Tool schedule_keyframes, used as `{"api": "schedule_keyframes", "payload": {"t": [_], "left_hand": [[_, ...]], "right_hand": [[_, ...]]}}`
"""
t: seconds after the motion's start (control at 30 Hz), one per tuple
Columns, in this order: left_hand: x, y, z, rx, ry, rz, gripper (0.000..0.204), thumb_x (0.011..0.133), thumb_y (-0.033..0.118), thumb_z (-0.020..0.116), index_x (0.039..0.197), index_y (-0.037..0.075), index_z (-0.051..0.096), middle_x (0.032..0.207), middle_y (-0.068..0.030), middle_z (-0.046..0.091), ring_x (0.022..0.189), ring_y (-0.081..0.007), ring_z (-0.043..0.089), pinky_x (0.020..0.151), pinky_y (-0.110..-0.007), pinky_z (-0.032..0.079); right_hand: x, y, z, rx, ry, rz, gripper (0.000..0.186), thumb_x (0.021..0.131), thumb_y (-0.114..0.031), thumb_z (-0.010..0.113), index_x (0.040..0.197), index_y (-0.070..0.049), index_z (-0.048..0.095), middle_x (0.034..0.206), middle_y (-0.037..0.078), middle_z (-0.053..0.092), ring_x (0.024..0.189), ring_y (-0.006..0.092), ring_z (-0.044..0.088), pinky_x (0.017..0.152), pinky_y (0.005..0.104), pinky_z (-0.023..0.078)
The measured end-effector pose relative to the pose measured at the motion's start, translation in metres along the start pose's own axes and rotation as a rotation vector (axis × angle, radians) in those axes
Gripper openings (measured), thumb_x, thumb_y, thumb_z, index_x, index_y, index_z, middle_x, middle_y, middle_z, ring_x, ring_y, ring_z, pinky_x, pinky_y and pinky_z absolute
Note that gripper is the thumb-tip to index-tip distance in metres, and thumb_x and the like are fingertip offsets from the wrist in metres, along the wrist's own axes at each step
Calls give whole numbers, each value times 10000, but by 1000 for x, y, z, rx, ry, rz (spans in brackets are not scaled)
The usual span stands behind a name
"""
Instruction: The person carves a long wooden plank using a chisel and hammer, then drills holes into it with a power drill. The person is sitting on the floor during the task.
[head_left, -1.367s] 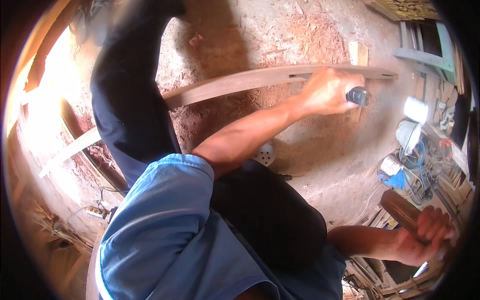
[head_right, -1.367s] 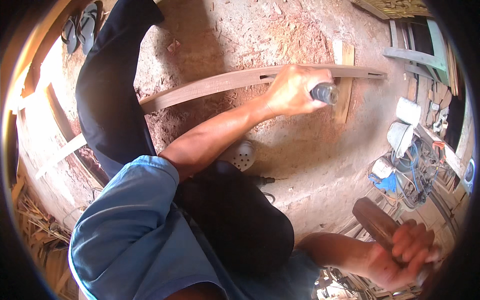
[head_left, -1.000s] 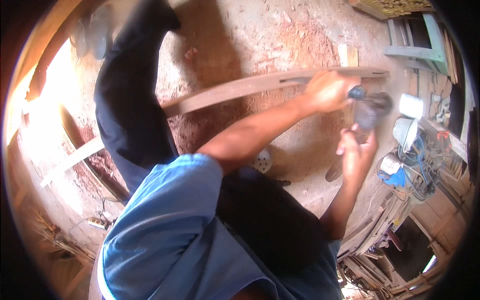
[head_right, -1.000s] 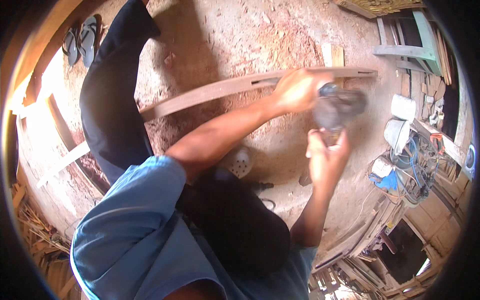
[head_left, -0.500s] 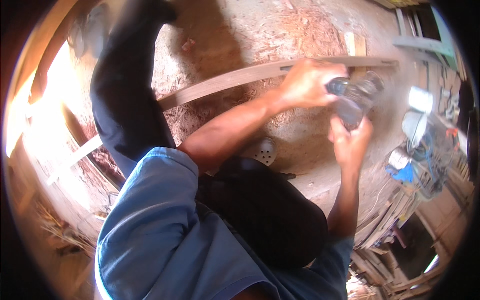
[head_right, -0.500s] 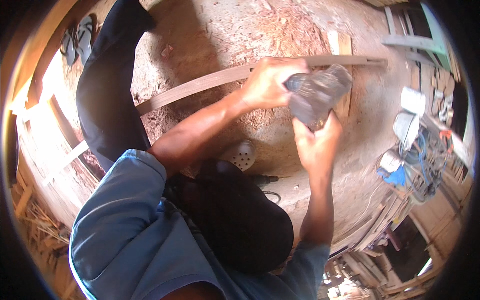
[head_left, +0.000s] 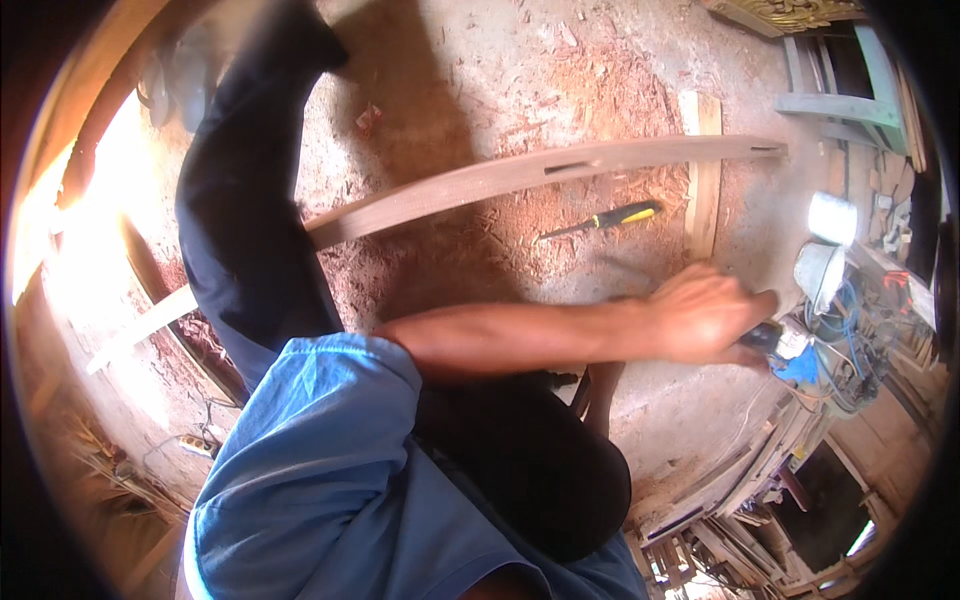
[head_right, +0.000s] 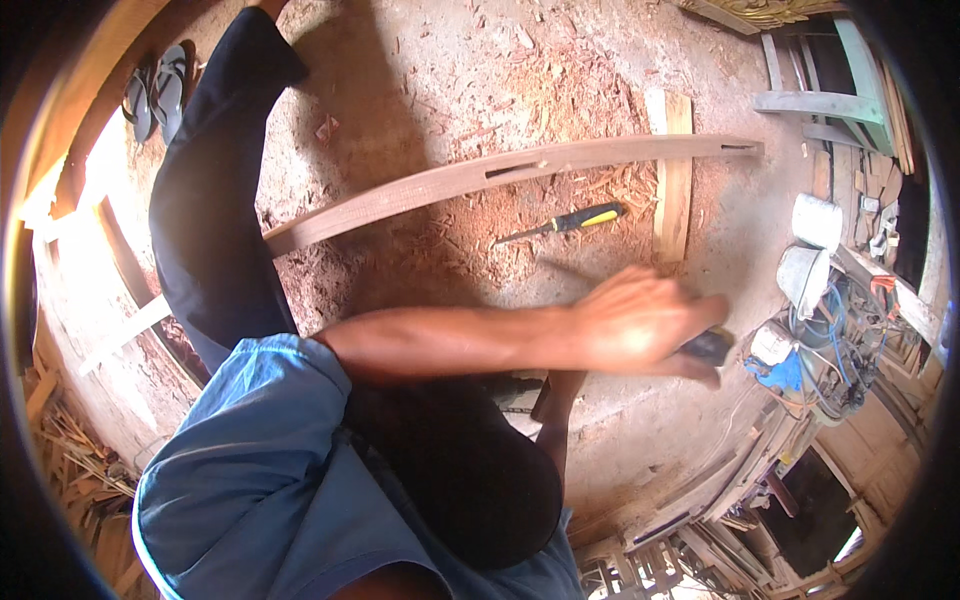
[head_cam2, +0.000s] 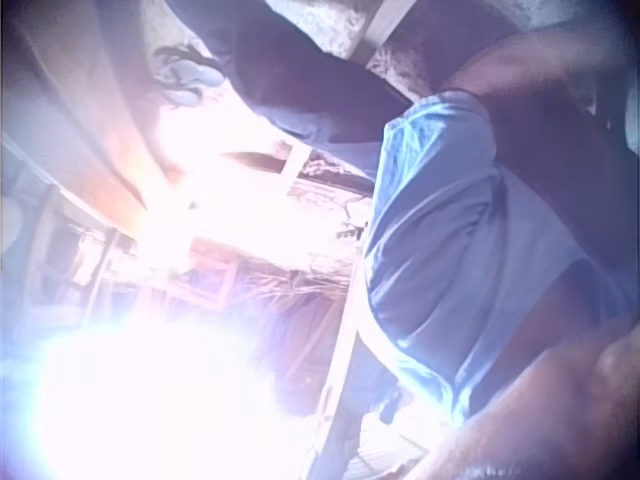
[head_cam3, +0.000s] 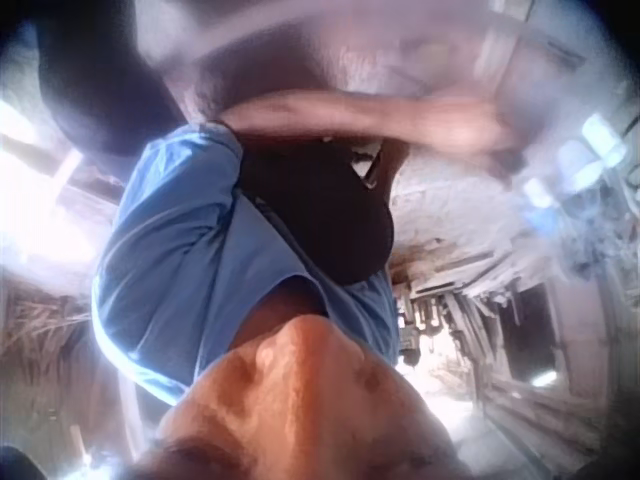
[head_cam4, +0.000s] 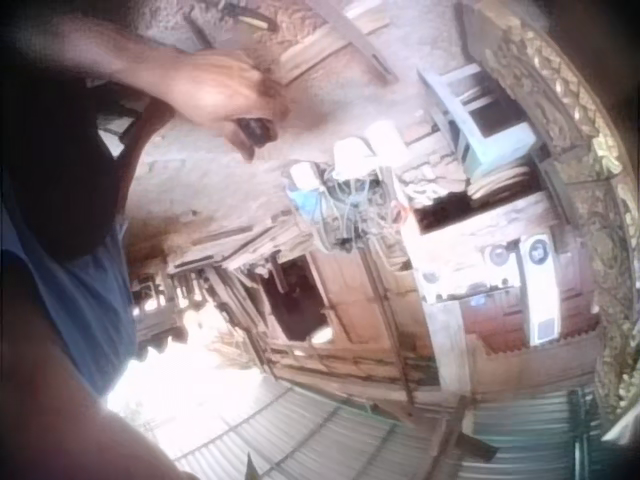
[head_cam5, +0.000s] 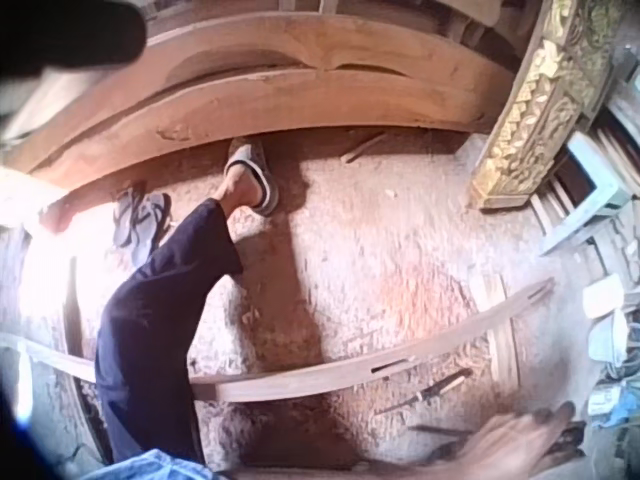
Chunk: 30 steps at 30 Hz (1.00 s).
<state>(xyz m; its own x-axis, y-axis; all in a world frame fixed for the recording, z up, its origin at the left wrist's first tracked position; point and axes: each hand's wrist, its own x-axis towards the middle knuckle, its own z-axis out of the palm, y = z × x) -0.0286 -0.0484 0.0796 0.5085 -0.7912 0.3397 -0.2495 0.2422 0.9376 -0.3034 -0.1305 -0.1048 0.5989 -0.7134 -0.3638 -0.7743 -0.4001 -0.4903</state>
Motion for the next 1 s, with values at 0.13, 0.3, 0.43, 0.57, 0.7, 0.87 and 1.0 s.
{"api": "schedule_keyframes", "payload": {"t": [0.13, 0.3, 0.43, 0.57, 0.7, 0.87, 1.0], "left_hand": [[-25, -22, 18, -163, 39, -370, 605, 989, 592, 634, 1190, 27, 555, 897, -238, 707, 857, -449, 721, 775, -540, 559], [-24, -46, 43, -145, 77, -518, 699, 1008, 650, 551, 1292, 11, 556, 1161, -261, 585, 1171, -410, 572, 995, -516, 465], [-59, -59, -13, 406, 75, -381, 744, 946, 598, 686, 1412, 35, 544, 1308, -247, 549, 1241, -413, 534, 1049, -557, 441], [-136, -57, -127, 897, 22, -447, 874, 720, 357, 944, 1455, 94, 551, 1389, -195, 579, 1286, -381, 557, 1084, -477, 481], [-191, -56, -182, 1002, -48, -678, 751, 767, 332, 917, 1397, 82, 594, 1268, -176, 672, 1146, -360, 663, 981, -466, 543], [-198, -63, -178, 1055, 43, -1069, 545, 818, 279, 885, 1288, 99, 673, 907, -151, 755, 851, -338, 748, 813, -416, 598], [-195, -58, -167, 1060, 60, -1098, 517, 833, 305, 883, 1271, 100, 699, 954, -166, 778, 852, -282, 777, 783, -404, 609]], "right_hand": [[-7, -19, -35, 355, 173, -71, 497, 1052, -336, 629, 1368, 46, 597, 1239, 198, 705, 1113, 302, 679, 910, 436, 540], [19, -78, -13, 502, 383, -261, 499, 1072, -359, 593, 1325, 71, 597, 1195, 150, 698, 1076, 279, 656, 877, 404, 527], [63, -60, 5, 478, 181, -334, 460, 1032, -382, 653, 1188, 50, 636, 1047, 150, 698, 946, 275, 657, 810, 403, 521], [94, -21, -12, 123, 95, -78, 444, 951, -426, 752, 1090, -8, 694, 895, 187, 685, 823, 325, 685, 738, 423, 526], [103, -12, -17, -90, 274, -135, 469, 956, -457, 738, 1108, -14, 701, 942, 197, 713, 850, 324, 708, 736, 441, 532], [143, -66, 12, 31, 169, 72, 487, 989, -525, 670, 1016, -40, 707, 900, 138, 763, 757, 273, 736, 664, 392, 562], [196, -112, 47, 36, 36, 203, 634, 937, -675, 650, 964, -43, 702, 830, 123, 759, 689, 235, 735, 573, 359, 563]]}}
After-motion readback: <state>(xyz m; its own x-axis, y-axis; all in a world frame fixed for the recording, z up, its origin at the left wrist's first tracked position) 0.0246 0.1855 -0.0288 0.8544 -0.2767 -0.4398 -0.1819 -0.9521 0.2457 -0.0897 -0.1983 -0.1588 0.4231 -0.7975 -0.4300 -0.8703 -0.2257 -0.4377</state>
